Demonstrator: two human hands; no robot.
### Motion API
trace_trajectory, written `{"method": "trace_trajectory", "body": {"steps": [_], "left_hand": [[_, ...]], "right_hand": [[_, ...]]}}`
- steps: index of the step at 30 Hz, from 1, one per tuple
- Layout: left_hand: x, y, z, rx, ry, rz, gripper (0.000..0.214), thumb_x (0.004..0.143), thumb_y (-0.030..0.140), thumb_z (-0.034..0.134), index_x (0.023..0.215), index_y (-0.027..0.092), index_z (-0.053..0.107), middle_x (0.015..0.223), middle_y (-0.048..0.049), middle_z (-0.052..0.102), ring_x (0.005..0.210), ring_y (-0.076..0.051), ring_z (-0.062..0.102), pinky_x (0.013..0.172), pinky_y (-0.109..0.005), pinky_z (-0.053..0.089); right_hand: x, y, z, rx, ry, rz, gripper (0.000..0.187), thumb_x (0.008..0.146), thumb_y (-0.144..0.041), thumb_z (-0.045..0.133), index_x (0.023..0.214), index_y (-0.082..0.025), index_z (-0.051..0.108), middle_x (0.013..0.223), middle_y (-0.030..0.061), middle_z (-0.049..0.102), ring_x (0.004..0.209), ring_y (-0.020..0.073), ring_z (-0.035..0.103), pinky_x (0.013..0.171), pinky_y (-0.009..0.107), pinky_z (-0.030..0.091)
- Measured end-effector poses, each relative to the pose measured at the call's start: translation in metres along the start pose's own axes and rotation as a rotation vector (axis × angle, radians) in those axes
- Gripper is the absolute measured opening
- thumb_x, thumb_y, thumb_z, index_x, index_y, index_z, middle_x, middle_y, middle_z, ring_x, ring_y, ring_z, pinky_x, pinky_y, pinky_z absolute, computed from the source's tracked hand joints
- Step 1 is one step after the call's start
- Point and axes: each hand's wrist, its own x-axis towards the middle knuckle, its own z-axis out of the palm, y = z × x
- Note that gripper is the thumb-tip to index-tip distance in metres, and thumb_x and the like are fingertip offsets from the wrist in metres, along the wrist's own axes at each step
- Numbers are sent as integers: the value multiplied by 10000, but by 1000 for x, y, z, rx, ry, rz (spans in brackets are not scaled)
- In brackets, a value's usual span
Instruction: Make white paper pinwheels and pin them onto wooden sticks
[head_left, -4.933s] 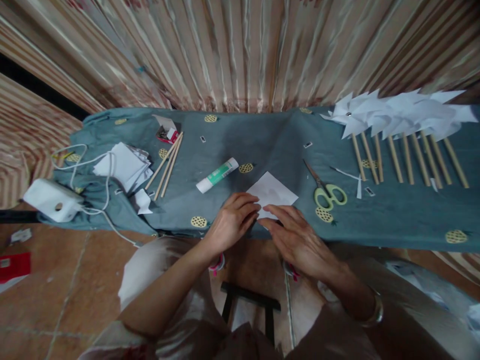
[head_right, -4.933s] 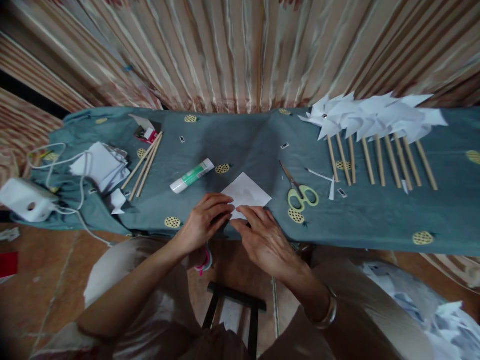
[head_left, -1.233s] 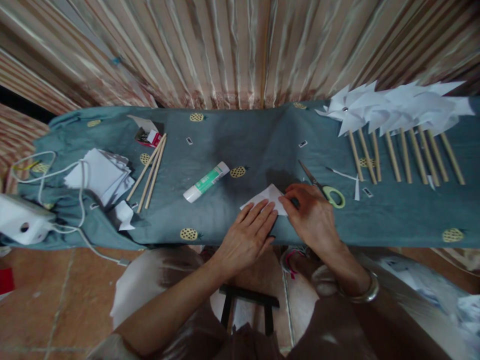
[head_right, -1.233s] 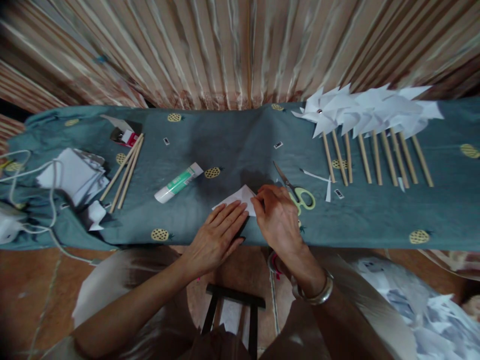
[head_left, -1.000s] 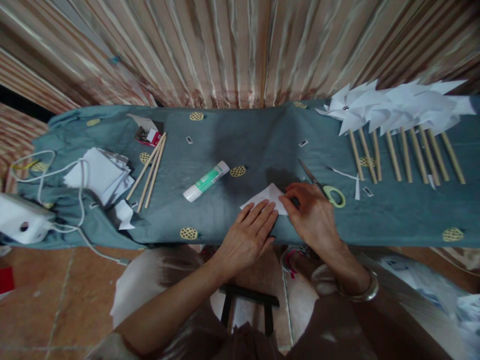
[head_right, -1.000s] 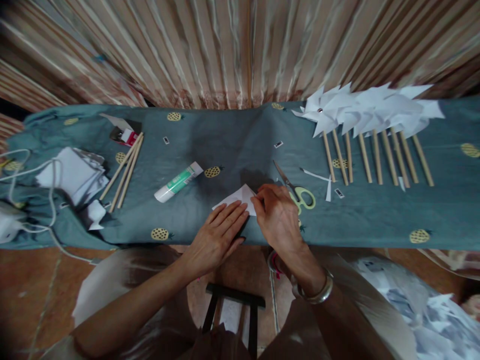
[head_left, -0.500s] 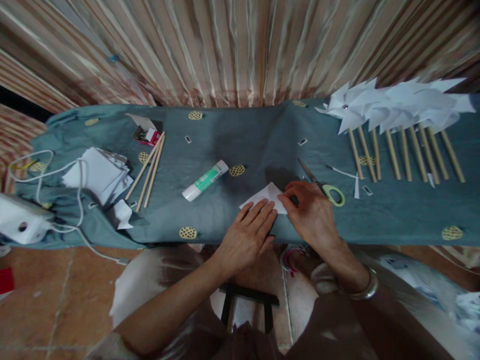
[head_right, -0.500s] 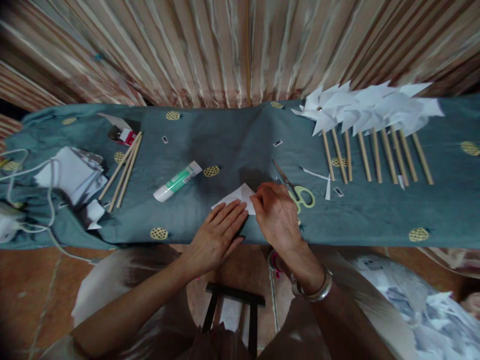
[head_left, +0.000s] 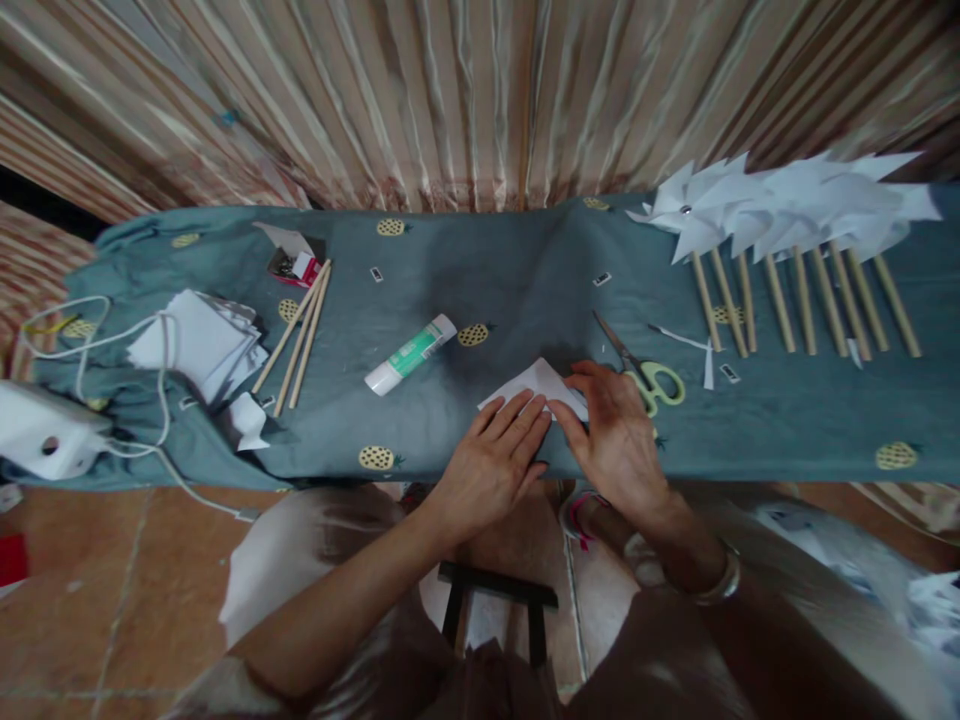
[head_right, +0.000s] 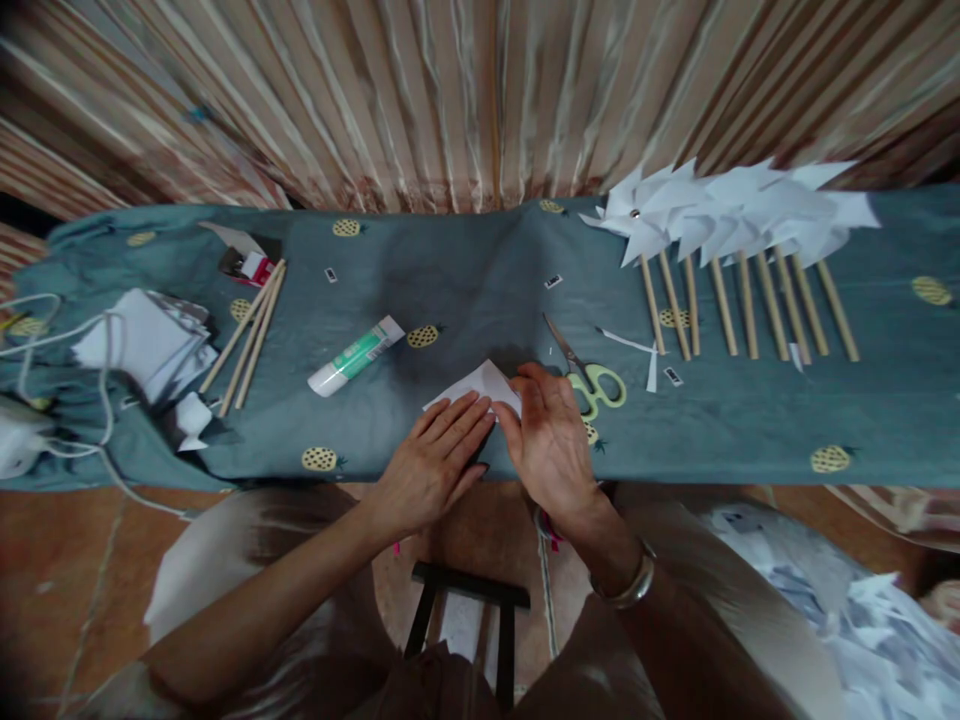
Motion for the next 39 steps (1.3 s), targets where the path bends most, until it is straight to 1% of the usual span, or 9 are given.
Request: {"method": "trace_trajectory", "body": {"steps": [3, 10, 15, 19, 23, 26, 30, 35, 39], "left_hand": [[-6, -5, -4, -5, 23, 2, 516, 992, 370, 467, 1399, 53, 467, 1484, -180, 496, 1423, -305, 412, 1150, -485, 381], [-37, -25, -24, 1, 12, -117, 522, 979, 347, 502, 1422, 78, 442, 1473, -196, 505, 1417, -281, 428, 1150, -476, 398], [-45, -28, -29, 23, 14, -137, 499, 974, 330, 517, 1407, 90, 460, 1469, -188, 513, 1397, -283, 455, 1150, -497, 389], [-40, -27, -32, 20, 76, -142, 413, 971, 321, 532, 1317, 96, 524, 1393, -185, 585, 1339, -287, 516, 1092, -490, 443], [-31, -25, -35, -14, 139, -181, 341, 970, 292, 536, 1259, 112, 543, 1320, -182, 629, 1266, -281, 570, 1024, -462, 490], [-22, -22, -35, -64, 160, -193, 389, 965, 276, 538, 1324, 132, 492, 1353, -185, 598, 1285, -283, 552, 1038, -473, 480], [-10, -21, -29, -144, 175, -187, 518, 959, 267, 539, 1440, 157, 380, 1399, -195, 553, 1333, -292, 509, 1060, -497, 464], [5, -22, -18, -231, 209, -188, 578, 936, 192, 534, 1479, 182, 338, 1424, -184, 533, 1328, -286, 515, 1059, -492, 475], [14, -18, -14, -281, 275, -155, 548, 920, 107, 500, 1450, 190, 384, 1384, -145, 575, 1281, -237, 557, 1029, -426, 509]], "right_hand": [[-4, 4, -1, 3, 3, -2, 270, 976, -348, 501, 1090, -135, 622, 1191, 180, 652, 1116, 301, 597, 995, 483, 486], [-18, 15, -9, -1, 24, 29, 241, 982, -309, 470, 1091, -160, 624, 1221, 178, 640, 1137, 308, 586, 984, 496, 494], [-26, 18, -14, 4, 13, 48, 246, 985, -288, 440, 1112, -163, 610, 1245, 183, 627, 1163, 317, 571, 998, 517, 486], [-25, 18, -17, 28, 0, 66, 245, 983, -272, 426, 1110, -178, 613, 1249, 164, 623, 1175, 309, 570, 1008, 521, 480], [-21, 14, -19, 44, -22, 47, 291, 993, -258, 385, 1136, -156, 618, 1249, 177, 636, 1164, 310, 582, 1010, 533, 479], [-18, 9, -16, 62, -24, 36, 330, 992, -329, 426, 1190, -134, 603, 1259, 196, 633, 1176, 321, 578, 1006, 531, 487], [-14, 4, -11, 89, -35, 64, 359, 951, -385, 521, 1221, -161, 600, 1284, 181, 627, 1176, 331, 585, 1001, 549, 490], [-12, 2, -8, 157, -41, 110, 183, 906, -317, 573, 1011, -187, 650, 1301, 170, 624, 1189, 338, 593, 991, 568, 494], [-14, 0, -10, 205, -46, 107, 110, 892, -292, 582, 868, -203, 642, 1328, 158, 611, 1225, 321, 594, 1004, 539, 497]]}}
